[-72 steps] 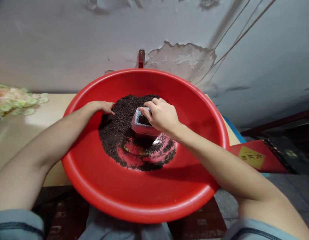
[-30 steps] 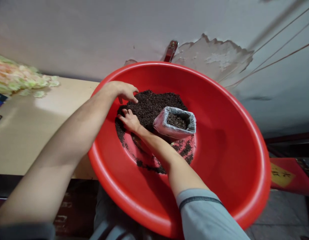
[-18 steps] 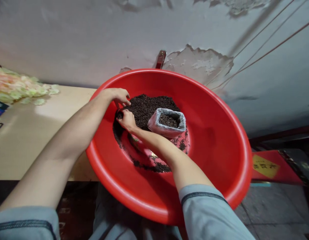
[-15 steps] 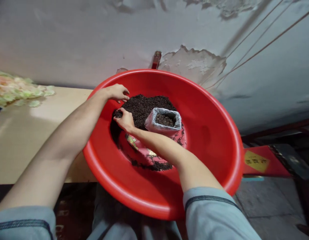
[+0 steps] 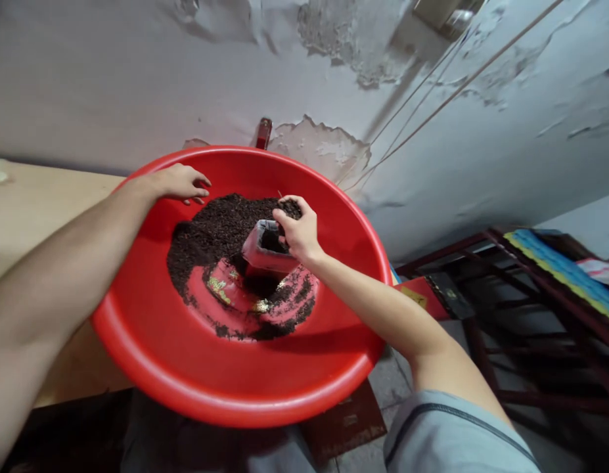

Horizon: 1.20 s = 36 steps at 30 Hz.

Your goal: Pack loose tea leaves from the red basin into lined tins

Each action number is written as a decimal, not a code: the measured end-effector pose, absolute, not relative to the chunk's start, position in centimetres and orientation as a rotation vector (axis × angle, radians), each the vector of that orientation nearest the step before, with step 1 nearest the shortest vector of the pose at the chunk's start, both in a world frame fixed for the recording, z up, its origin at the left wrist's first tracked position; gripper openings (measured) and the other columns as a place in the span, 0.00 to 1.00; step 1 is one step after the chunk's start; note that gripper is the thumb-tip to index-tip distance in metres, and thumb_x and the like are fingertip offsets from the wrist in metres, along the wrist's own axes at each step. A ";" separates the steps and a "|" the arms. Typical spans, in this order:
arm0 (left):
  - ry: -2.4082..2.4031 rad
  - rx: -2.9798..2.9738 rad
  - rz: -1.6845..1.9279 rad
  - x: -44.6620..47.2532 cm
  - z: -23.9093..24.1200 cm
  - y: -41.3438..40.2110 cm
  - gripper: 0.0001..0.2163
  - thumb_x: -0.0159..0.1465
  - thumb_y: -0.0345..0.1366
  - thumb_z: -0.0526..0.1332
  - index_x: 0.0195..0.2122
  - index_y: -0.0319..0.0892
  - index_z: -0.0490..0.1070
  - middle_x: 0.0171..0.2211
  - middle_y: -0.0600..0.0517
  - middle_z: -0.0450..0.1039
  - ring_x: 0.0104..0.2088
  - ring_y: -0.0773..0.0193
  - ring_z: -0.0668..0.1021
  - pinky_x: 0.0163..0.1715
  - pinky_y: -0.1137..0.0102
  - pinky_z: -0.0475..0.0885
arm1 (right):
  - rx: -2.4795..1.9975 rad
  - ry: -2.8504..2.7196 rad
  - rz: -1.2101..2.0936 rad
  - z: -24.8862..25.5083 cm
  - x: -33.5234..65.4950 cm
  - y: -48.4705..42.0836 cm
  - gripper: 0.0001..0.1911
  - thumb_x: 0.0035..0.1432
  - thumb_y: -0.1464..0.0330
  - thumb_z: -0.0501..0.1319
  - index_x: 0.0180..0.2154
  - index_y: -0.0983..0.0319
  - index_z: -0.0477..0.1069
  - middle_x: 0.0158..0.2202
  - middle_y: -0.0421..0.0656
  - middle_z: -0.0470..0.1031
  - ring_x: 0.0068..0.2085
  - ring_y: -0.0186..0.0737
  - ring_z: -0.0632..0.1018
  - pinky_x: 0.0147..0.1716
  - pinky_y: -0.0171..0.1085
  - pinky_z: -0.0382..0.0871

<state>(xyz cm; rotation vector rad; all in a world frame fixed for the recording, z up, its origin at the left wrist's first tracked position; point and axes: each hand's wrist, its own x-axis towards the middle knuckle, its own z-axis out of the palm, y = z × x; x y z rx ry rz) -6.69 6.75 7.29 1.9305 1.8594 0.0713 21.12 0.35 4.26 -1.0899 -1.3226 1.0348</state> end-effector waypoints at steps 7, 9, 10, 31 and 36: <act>1.848 1.922 0.034 -6.9 7.3 6.8 0.28 0.67 0.41 0.59 0.69 0.44 0.64 0.54 0.46 0.79 0.47 0.56 0.84 0.37 0.75 0.77 | -1.032 -1.357 0.752 1.5 24.1 1.7 0.19 0.51 0.58 0.68 0.40 0.55 0.62 0.28 0.34 0.68 0.24 0.32 0.70 0.19 0.31 0.70; 1.843 1.922 0.027 -7.1 7.2 6.8 0.29 0.67 0.43 0.59 0.69 0.45 0.64 0.54 0.46 0.79 0.47 0.56 0.84 0.36 0.75 0.77 | -1.008 -1.358 0.726 1.3 24.1 2.0 0.20 0.51 0.57 0.67 0.40 0.55 0.61 0.30 0.34 0.68 0.26 0.32 0.72 0.24 0.33 0.74; 1.838 1.919 0.025 -7.2 7.2 6.9 0.29 0.67 0.44 0.59 0.69 0.46 0.64 0.54 0.46 0.80 0.47 0.56 0.84 0.36 0.75 0.77 | -1.002 -1.358 0.703 1.3 24.0 2.1 0.20 0.51 0.58 0.68 0.40 0.55 0.61 0.31 0.34 0.68 0.27 0.33 0.72 0.26 0.33 0.75; 1.886 1.976 -0.175 -7.4 6.9 7.2 0.29 0.66 0.43 0.60 0.69 0.45 0.65 0.50 0.46 0.82 0.41 0.57 0.84 0.36 0.74 0.76 | -0.974 -1.569 0.784 1.2 25.5 1.9 0.25 0.46 0.56 0.76 0.35 0.57 0.63 0.37 0.38 0.72 0.38 0.37 0.77 0.42 0.38 0.75; 1.890 2.073 -0.273 -7.6 6.4 7.6 0.27 0.66 0.44 0.60 0.67 0.49 0.67 0.52 0.48 0.81 0.40 0.60 0.83 0.36 0.75 0.74 | -0.846 -2.072 0.723 2.4 26.2 2.3 0.18 0.52 0.56 0.73 0.32 0.58 0.67 0.36 0.40 0.74 0.39 0.40 0.77 0.45 0.41 0.74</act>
